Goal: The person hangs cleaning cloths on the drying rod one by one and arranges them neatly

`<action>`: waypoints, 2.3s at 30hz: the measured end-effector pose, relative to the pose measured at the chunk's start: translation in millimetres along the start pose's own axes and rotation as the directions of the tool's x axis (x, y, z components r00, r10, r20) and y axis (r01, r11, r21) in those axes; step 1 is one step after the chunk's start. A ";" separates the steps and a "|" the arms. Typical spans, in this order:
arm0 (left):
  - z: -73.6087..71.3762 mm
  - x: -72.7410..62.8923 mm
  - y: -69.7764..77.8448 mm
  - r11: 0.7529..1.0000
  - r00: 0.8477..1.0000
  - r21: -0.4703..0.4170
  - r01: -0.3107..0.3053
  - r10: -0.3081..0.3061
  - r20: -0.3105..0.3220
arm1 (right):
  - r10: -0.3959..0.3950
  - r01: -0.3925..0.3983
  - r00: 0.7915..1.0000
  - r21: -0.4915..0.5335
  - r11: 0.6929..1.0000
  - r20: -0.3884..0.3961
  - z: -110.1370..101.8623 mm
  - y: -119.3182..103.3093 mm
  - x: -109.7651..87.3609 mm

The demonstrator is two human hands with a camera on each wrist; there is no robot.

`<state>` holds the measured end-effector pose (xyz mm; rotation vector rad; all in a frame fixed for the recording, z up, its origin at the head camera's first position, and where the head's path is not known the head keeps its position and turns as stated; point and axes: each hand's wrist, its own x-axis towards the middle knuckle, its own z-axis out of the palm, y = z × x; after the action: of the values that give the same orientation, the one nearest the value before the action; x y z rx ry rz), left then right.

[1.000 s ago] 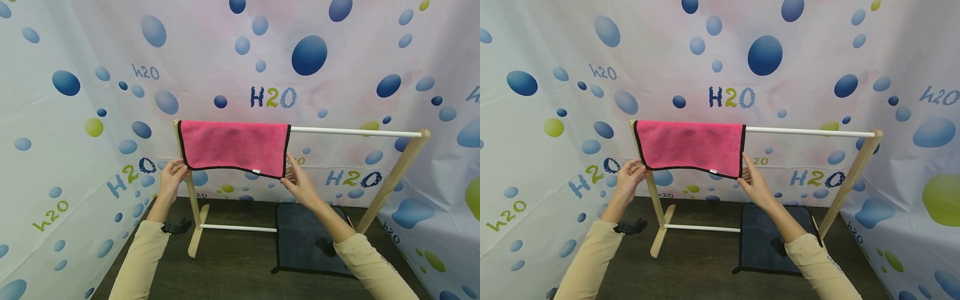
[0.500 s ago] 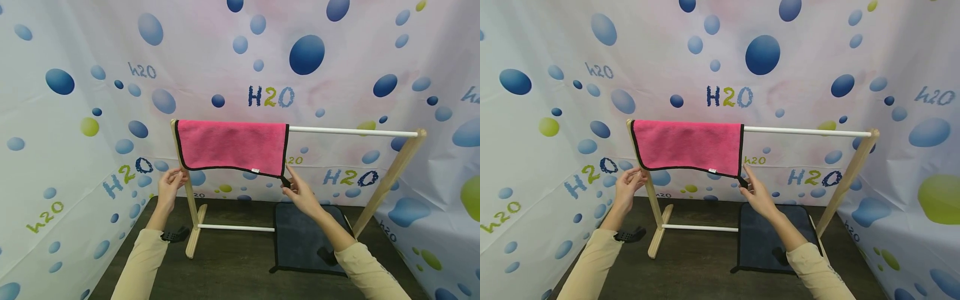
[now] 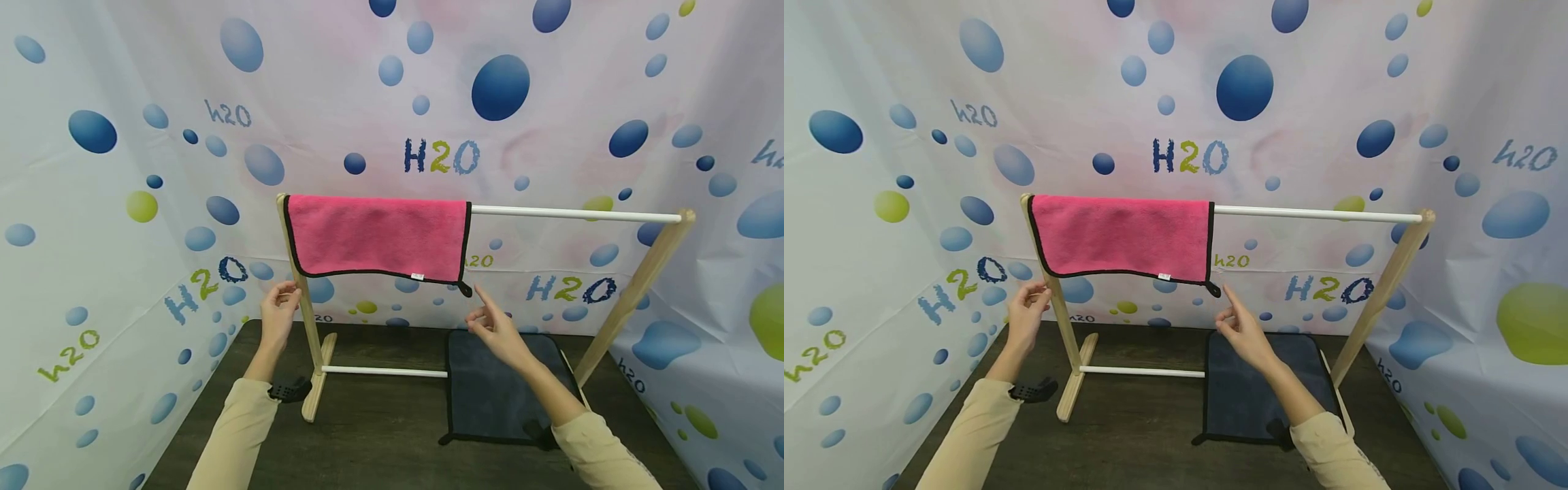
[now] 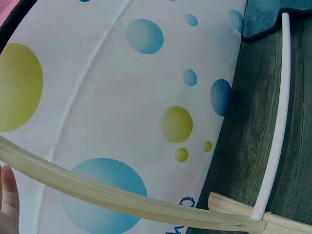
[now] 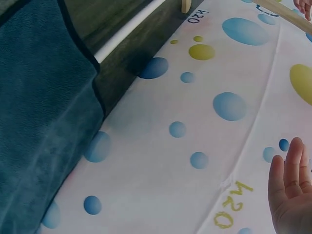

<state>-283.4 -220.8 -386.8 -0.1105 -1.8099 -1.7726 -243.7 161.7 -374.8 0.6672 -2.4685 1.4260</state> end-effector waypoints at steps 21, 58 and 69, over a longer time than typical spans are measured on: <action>1.1 -0.7 -42.8 0.982 0.990 -0.172 0.081 -0.060 0.125 | 0.126 -0.126 0.992 0.038 0.991 0.007 -6.7 63.3 -37.5; 4.6 -1.8 -67.6 0.978 0.977 -0.107 -0.176 0.187 0.103 | 0.491 -0.486 0.869 0.082 0.870 -0.063 -20.2 156.4 -116.3; 11.3 -9.2 -46.4 0.971 0.967 -0.070 -0.230 0.236 0.101 | 0.548 -0.548 0.834 0.024 0.836 -0.066 -39.9 176.2 -138.6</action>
<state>-301.0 -212.0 -431.3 -0.4329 -1.7403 -1.6787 -209.1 309.8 -544.3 -0.1258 -2.7240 1.5903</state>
